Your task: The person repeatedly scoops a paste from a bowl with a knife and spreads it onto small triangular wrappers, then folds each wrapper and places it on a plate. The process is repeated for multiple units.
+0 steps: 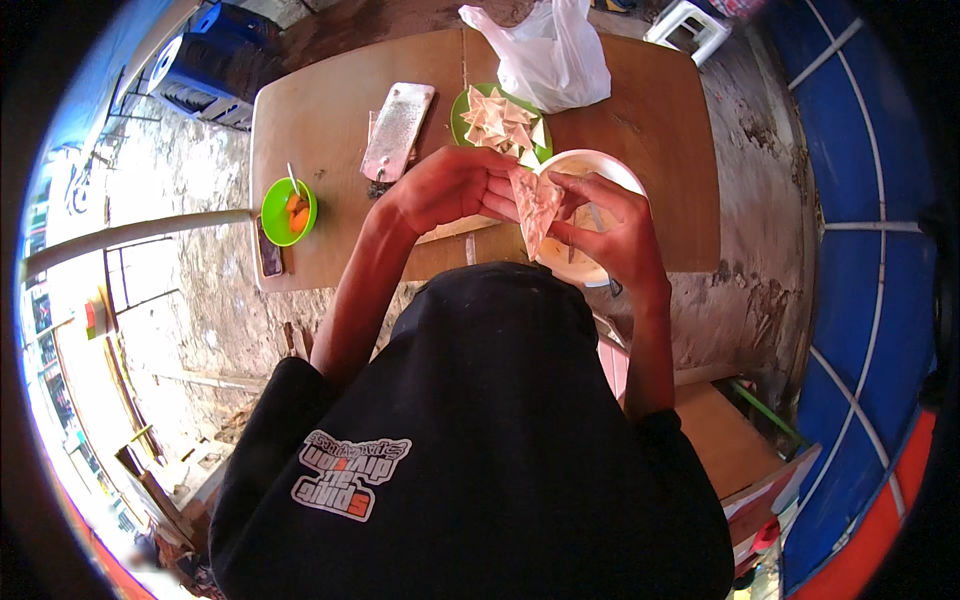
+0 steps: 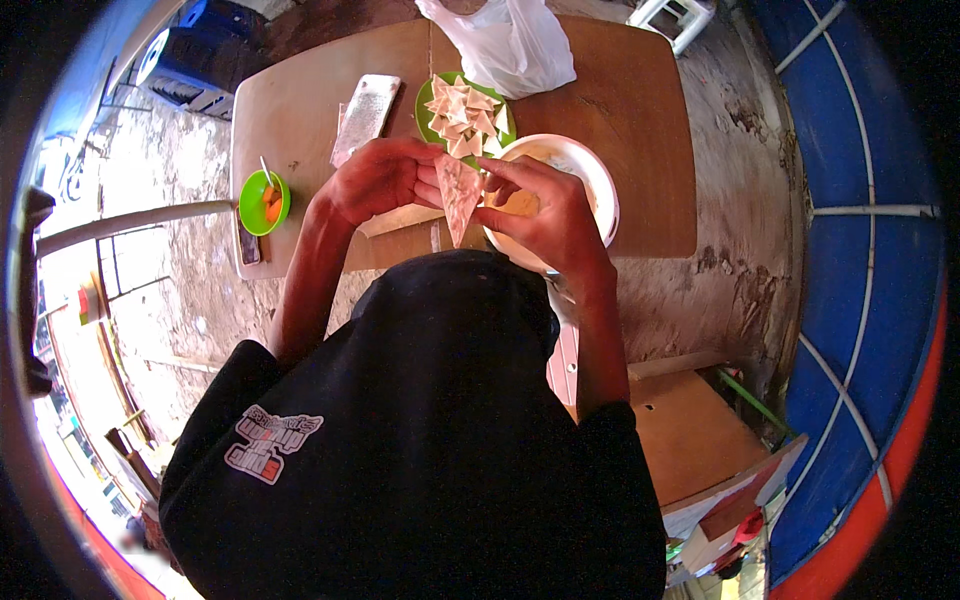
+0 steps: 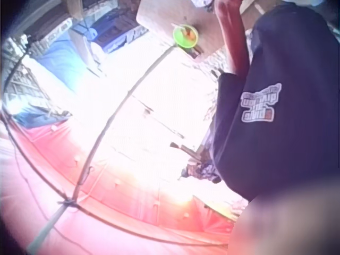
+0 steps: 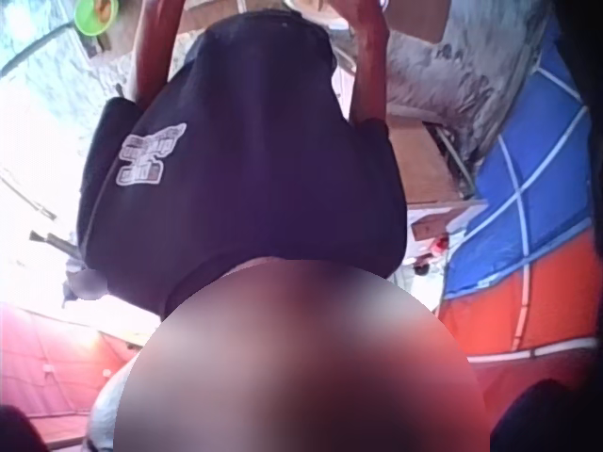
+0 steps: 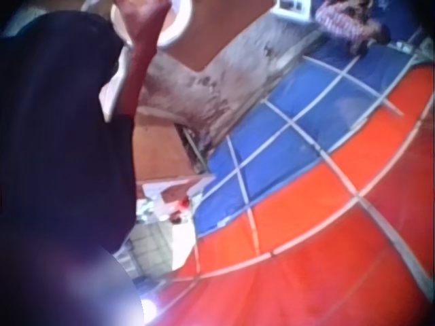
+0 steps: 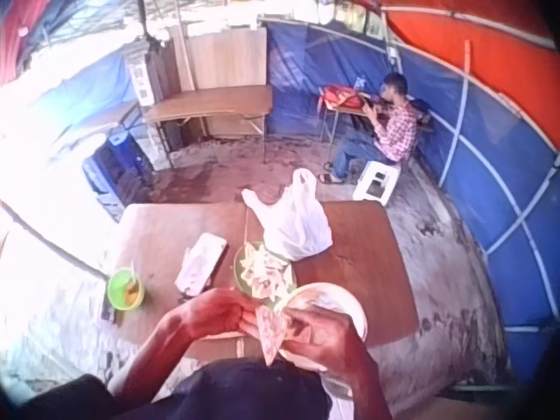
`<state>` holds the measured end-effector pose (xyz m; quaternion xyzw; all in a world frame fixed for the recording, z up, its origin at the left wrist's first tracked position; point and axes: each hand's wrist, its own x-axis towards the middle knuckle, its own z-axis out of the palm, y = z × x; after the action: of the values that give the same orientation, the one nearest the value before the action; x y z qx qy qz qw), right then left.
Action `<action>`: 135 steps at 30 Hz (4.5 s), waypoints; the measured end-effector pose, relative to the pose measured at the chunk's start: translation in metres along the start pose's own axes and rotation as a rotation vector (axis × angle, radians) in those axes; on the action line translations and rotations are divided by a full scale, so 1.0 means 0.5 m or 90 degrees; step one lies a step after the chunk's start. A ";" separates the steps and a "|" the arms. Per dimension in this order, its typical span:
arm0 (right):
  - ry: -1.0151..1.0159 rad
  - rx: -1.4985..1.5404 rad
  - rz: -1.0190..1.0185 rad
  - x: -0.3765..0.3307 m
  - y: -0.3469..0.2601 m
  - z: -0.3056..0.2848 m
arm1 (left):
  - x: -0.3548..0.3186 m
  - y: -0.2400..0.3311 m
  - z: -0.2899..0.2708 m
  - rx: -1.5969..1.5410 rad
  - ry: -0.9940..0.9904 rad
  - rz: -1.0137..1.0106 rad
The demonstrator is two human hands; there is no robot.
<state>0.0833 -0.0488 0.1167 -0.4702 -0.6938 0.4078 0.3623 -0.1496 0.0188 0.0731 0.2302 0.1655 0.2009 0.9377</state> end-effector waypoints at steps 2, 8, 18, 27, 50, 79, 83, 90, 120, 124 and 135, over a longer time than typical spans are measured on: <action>-0.017 -0.008 -0.005 0.004 -0.002 0.005 | -0.008 0.001 0.006 0.048 0.001 0.030; -0.043 0.027 0.010 0.004 0.007 0.018 | -0.029 0.005 0.028 0.216 0.143 0.060; -0.024 0.099 -0.019 0.013 0.007 0.032 | -0.049 0.025 0.057 0.400 0.230 0.098; -0.046 0.363 0.162 0.018 0.007 0.040 | -0.052 0.017 0.049 0.463 0.263 0.111; -0.029 0.454 0.260 0.021 0.008 0.043 | -0.040 -0.010 0.097 0.441 0.343 0.189; 0.192 0.032 -0.026 0.035 -0.011 0.063 | -0.028 -0.030 0.092 0.392 0.336 0.201; 0.173 -0.011 -0.049 0.034 -0.018 0.062 | -0.034 -0.023 0.095 0.394 0.330 0.202; 0.139 0.056 -0.031 0.029 -0.036 0.046 | -0.039 -0.018 0.106 0.441 0.345 0.206; 0.208 0.264 -0.048 0.009 -0.004 0.064 | -0.025 -0.043 0.120 0.275 0.325 0.349; 0.202 0.313 0.054 0.010 0.012 0.090 | -0.020 -0.056 0.107 0.351 0.379 0.376; 0.163 0.544 0.260 0.027 0.088 0.181 | -0.047 -0.077 -0.001 0.301 0.517 0.380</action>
<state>0.0147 -0.0465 0.0420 -0.4526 -0.3080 0.6576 0.5176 -0.1588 -0.0231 0.0587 0.3753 0.4822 0.4877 0.6235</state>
